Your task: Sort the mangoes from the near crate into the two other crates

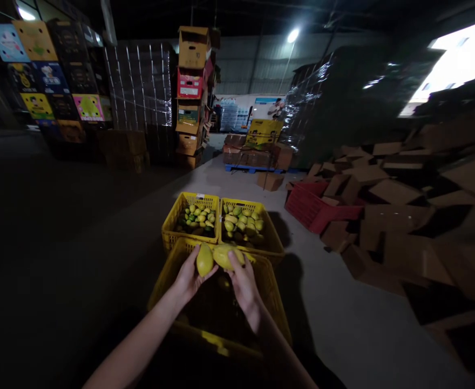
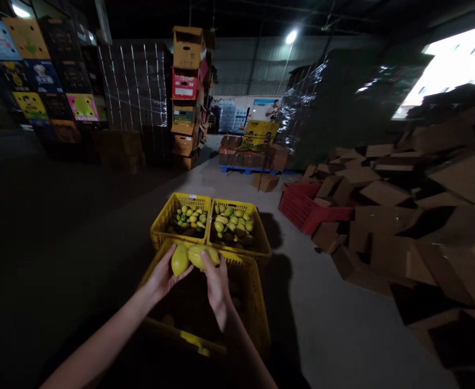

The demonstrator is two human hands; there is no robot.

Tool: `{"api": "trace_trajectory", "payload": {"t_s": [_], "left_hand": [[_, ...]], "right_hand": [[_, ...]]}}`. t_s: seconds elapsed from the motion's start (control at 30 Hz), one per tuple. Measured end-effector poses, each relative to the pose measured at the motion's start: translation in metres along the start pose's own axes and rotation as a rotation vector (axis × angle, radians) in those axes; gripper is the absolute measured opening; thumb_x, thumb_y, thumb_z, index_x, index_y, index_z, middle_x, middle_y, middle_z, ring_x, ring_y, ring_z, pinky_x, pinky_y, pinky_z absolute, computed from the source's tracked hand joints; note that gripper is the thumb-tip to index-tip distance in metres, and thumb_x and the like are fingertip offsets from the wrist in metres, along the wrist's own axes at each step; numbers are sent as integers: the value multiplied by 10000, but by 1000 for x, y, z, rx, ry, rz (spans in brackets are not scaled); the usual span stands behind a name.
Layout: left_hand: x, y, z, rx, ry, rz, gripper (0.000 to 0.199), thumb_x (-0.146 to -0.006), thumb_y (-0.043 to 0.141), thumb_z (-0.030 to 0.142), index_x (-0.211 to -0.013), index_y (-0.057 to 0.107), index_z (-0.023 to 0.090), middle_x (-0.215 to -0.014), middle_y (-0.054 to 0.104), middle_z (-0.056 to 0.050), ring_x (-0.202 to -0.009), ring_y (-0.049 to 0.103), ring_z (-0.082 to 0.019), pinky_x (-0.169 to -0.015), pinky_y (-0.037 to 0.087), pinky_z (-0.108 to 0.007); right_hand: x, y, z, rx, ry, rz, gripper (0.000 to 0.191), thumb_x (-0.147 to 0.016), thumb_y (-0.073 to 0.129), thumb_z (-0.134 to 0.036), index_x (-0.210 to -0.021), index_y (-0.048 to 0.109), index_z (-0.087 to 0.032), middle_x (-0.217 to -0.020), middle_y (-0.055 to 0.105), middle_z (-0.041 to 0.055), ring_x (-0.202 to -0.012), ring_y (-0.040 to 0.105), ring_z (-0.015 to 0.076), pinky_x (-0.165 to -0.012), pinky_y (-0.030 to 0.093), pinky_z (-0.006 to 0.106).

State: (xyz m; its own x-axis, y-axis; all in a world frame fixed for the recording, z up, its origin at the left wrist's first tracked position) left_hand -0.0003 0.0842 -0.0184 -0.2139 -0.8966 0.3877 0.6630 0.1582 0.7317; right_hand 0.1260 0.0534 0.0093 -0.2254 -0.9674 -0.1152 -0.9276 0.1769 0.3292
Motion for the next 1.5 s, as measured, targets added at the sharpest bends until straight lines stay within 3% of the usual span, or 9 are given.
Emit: {"api": "trace_trajectory", "payload": {"t_s": [0.1,0.3,0.43,0.57,0.73,0.87,1.27,1.37,1.5], "left_hand": [[-1,-2,1,15,52,35,271,-909,503,338,-1048,606,129,-989,693,-78,-831,672,-168,-736,567,-294],[-3,-5,14,-127,276,-51,297,-800,643,375,-1001,593,161,-984,684,-57,-912,649,-170,-786,511,-248],[-2,-2,17,-388,412,-131,397,-730,702,356,-1057,572,174,-1087,653,-65,-1029,600,-197,-896,448,-280],[-1,3,16,-697,446,-148,410,-773,637,460,-1051,559,169,-1005,647,-71,-940,604,-202,-838,461,-305],[12,14,27,-958,960,-204,483,-696,747,325,-1118,542,210,-1117,604,-61,-1063,554,-214,-954,406,-339],[21,20,27,-1066,1104,-267,459,-719,740,308,-1147,586,251,-1140,568,-63,-1104,531,-227,-985,394,-369],[18,17,25,-969,1056,-302,498,-685,770,282,-1159,616,276,-1140,560,-62,-1110,526,-235,-993,394,-381],[13,17,26,-773,887,-300,510,-638,800,263,-1113,615,238,-1121,595,-62,-1076,554,-221,-963,422,-341],[10,15,22,-422,480,-269,486,-671,773,276,-1102,551,232,-966,640,-29,-888,624,-168,-805,512,-291]], "right_hand": [[-4,4,8,-53,56,-59,415,-617,777,-335,-960,591,-194,-965,682,40,-883,647,215,-841,501,366],[-9,-3,23,331,-25,-169,435,-559,812,-322,-915,622,-159,-901,700,57,-863,638,238,-821,499,392],[-12,-11,20,372,-33,-169,420,-595,783,-343,-942,622,-170,-952,710,62,-886,655,242,-818,512,372],[-20,-23,6,493,-134,-153,460,-590,791,-370,-958,586,-185,-925,705,60,-859,661,237,-783,526,363],[-27,-39,-3,619,-359,-9,591,-556,814,-352,-1016,470,-214,-914,676,50,-810,652,219,-762,529,368],[-29,-42,-3,623,-477,22,573,-599,789,-344,-1042,443,-228,-957,638,52,-846,634,212,-764,527,361],[-24,-37,-11,524,-491,-25,602,-588,801,-290,-1096,483,-231,-1084,623,69,-973,621,225,-856,505,356],[-22,-35,-19,490,-418,10,604,-533,824,-278,-1062,536,-220,-1076,632,71,-983,612,233,-804,517,334],[-18,-29,-24,269,-166,-30,455,-572,795,-313,-973,606,-211,-995,676,56,-923,630,233,-784,523,343]]}}
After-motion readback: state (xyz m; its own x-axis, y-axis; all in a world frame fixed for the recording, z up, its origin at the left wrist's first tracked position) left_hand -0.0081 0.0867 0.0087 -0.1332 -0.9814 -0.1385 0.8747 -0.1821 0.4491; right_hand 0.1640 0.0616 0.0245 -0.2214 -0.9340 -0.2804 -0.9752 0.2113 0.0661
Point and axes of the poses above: each hand's wrist, its own x-axis away from the middle knuckle, its own y-axis out of the palm, z = x × y, the point moved 4 cm from there along -x, towards the middle knuckle
